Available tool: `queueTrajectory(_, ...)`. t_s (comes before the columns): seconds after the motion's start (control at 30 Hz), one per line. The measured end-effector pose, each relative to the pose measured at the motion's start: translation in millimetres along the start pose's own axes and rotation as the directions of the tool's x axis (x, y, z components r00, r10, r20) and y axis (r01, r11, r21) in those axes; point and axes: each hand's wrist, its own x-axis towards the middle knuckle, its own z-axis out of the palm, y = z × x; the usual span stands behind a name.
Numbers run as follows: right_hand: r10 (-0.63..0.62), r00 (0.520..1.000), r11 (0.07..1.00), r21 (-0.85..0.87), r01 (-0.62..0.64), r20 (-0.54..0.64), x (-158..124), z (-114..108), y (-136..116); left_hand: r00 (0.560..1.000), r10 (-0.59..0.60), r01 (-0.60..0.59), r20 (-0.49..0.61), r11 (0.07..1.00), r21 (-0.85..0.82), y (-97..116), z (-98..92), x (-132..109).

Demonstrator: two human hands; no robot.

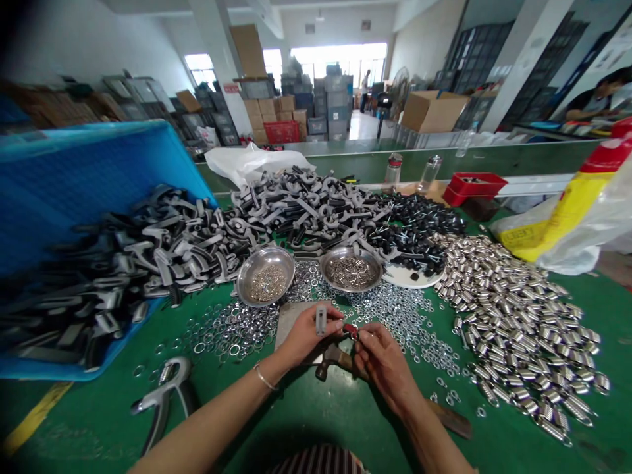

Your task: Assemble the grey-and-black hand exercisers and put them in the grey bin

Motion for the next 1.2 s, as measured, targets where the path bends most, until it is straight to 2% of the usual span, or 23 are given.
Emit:
queueTrajectory(0.03, 0.014, 0.999, 1.000, -0.022, -0.013, 0.049, -1.7, 7.9, -1.5, 0.998, -0.069, 0.066, -0.006, 0.982, -0.176, 3.1, -3.3, -12.1)
queueTrajectory(0.07, 0.023, 0.995, 0.999, -0.043, -0.019, 0.093, -2.9, 15.8, -2.6, 0.993, -0.119, 0.112, -0.005, 0.952, -0.284, 6.3, -6.1, -23.4)
queueTrajectory(0.17, 0.047, 0.982, 0.994, -0.101, -0.028, 0.184, -2.5, 36.1, -4.0, 0.979, -0.203, 0.174, -0.025, 0.894, -0.414, 14.3, -12.2, -48.1)
queueTrajectory(0.27, 0.151, 0.969, 0.988, -0.073, -0.139, 0.197, -0.1, 47.0, -2.2, 0.975, -0.222, 0.188, -0.028, 0.883, -0.431, 17.4, -15.5, -58.8)
queueTrajectory(0.37, 0.247, 0.952, 0.967, 0.009, -0.253, 0.180, -1.0, 47.6, 2.1, 0.980, -0.200, 0.176, -0.020, 0.899, -0.400, 16.2, -16.2, -63.6)
queueTrajectory(0.43, 0.278, 0.939, 0.959, -0.010, -0.282, 0.201, -3.7, 43.5, 5.5, 0.986, -0.166, 0.147, -0.027, 0.926, -0.348, 15.3, -17.5, -67.6)
queueTrajectory(0.5, 0.280, 0.934, 0.959, -0.105, -0.262, 0.224, -6.7, 37.1, 7.3, 0.994, -0.105, 0.095, -0.037, 0.971, -0.218, 15.9, -22.4, -73.5)
queueTrajectory(0.6, 0.160, 0.969, 0.936, -0.341, -0.088, 0.187, -9.1, 28.2, 4.9, 0.997, -0.074, 0.075, 0.011, 0.997, -0.022, 18.1, -38.3, -83.2)
queueTrajectory(0.67, 0.046, 0.986, 0.882, -0.470, 0.034, 0.159, -9.0, 26.1, 1.1, 0.992, -0.118, 0.119, 0.040, 0.992, -0.032, 17.7, -49.8, -87.4)
queueTrajectory(0.77, -0.010, 0.989, 0.855, -0.512, 0.084, 0.146, -8.6, 31.1, -2.2, 0.985, -0.171, 0.167, -0.026, 0.980, -0.104, 11.6, -55.9, -87.4)
queueTrajectory(1.03, -0.158, 0.987, 0.916, -0.375, 0.144, -0.007, -13.9, 66.3, 20.5, 0.958, -0.138, 0.148, -0.253, 0.989, 0.022, -3.2, -19.9, -78.0)
queueTrajectory(1.13, -0.223, 0.974, 0.897, -0.397, 0.195, -0.026, -14.5, 74.8, 31.2, 0.925, -0.160, 0.152, -0.344, 0.987, -0.050, -3.4, -9.9, -79.9)
queueTrajectory(1.2, -0.263, 0.965, 0.852, -0.473, 0.225, -0.014, -13.5, 74.8, 33.2, 0.926, -0.229, 0.191, -0.300, 0.970, -0.150, -3.2, -7.2, -82.9)
